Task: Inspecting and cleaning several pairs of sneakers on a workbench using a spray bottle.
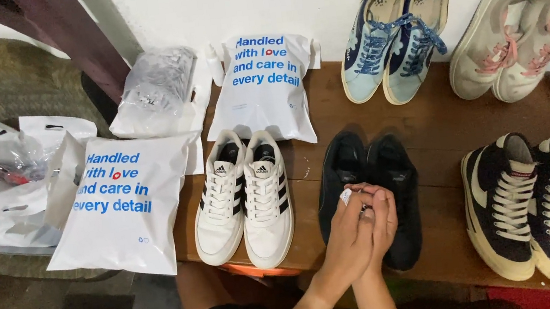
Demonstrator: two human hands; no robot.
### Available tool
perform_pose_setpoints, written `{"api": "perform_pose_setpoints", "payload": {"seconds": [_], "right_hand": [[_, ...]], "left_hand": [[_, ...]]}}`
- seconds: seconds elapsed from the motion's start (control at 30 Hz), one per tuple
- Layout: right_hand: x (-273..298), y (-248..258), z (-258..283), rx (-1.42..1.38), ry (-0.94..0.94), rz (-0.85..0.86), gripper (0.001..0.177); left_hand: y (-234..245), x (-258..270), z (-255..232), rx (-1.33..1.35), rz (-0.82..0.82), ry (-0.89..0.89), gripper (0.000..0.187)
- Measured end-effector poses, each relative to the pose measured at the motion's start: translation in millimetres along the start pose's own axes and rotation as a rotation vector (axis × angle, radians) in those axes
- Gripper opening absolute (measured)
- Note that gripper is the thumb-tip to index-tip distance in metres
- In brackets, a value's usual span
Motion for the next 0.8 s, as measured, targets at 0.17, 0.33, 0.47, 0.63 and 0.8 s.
{"api": "perform_pose_setpoints", "payload": {"seconds": [0.17,0.33,0.47,0.63,0.8], "right_hand": [[-2,5,-3,-0.112,0.049,0.013,0.019],[-4,-17,30,0.17,0.17,0.012,0.023],[-11,-28,22,0.71,0.091,0.164,0.02],[6,-65,20,0.991,0.201,0.528,0.027],[37,-92,5,0.78,0.02,0.792,0.074]], "left_hand": [[0,-2,1,0.047,-0.032,-0.01,0.023],[2,-6,2,0.094,-0.061,-0.023,0.024],[14,-9,1,0.153,-0.111,0.0,0.026],[37,10,9,0.218,-0.158,0.01,0.028],[68,26,7,0.287,-0.213,-0.012,0.031]]}}
Point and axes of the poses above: each hand's wrist, its own x-axis away from the middle knuckle, its own y-axis out of the back of the hand, z = x × y, the point moved 8 cm from there along -x, towards the middle knuckle, and after that the axes turned 11 degrees about z, right-handed, at the moved point
